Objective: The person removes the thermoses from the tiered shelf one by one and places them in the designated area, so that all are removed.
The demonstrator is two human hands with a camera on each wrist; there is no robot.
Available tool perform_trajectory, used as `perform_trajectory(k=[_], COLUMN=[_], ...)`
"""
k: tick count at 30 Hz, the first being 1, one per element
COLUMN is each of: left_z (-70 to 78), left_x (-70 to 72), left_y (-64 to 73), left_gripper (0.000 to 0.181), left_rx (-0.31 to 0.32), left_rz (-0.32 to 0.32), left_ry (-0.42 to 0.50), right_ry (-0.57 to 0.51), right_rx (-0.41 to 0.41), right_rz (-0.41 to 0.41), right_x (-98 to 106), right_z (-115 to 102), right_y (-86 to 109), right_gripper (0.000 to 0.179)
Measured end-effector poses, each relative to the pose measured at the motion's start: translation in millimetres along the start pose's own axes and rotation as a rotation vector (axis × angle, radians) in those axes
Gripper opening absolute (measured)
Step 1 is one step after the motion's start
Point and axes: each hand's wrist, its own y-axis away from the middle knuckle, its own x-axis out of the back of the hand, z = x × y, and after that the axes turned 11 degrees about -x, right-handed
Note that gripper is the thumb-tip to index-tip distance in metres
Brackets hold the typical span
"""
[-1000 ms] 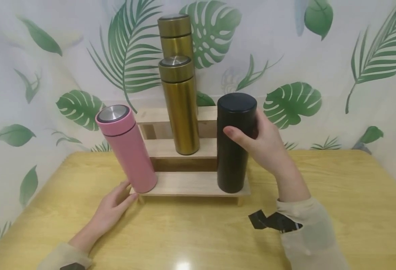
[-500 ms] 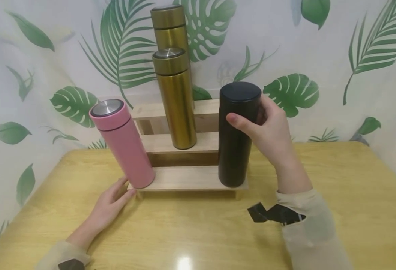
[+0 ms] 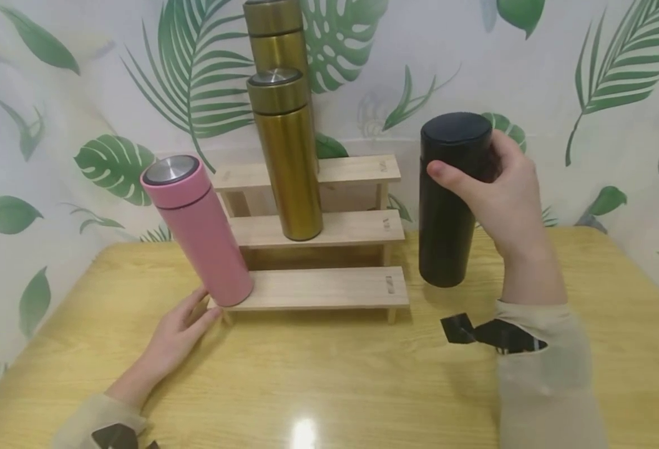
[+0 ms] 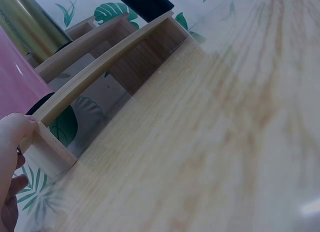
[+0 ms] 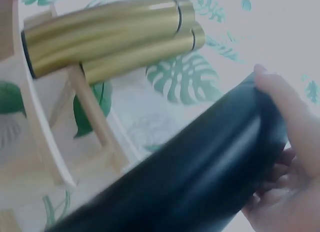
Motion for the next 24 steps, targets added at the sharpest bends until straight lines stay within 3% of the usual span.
perform_trajectory(k=[6,15,24], left_z=[-1.8,-0.8,1.8], left_x=[0.9,0.7,0.2], left_y=[-1.7,-0.4,0.7], left_gripper=[0.055,0.056,0.056], left_rx=[-0.015,-0.015,-0.002], left_rz=[0.004,0.007,0.0], left_ry=[0.0,0.012,0.008], right_ry=[0.289,0.285,0.273], right_rx=[-0.142,-0.245,-0.272], right_rz=[0.178,0.453,0.58], right_x=[13,35,48], right_z=[12,36,53], right_y=[-10.5,-25.4,-29.8], right_gripper=[0.057,0.068,0.074])
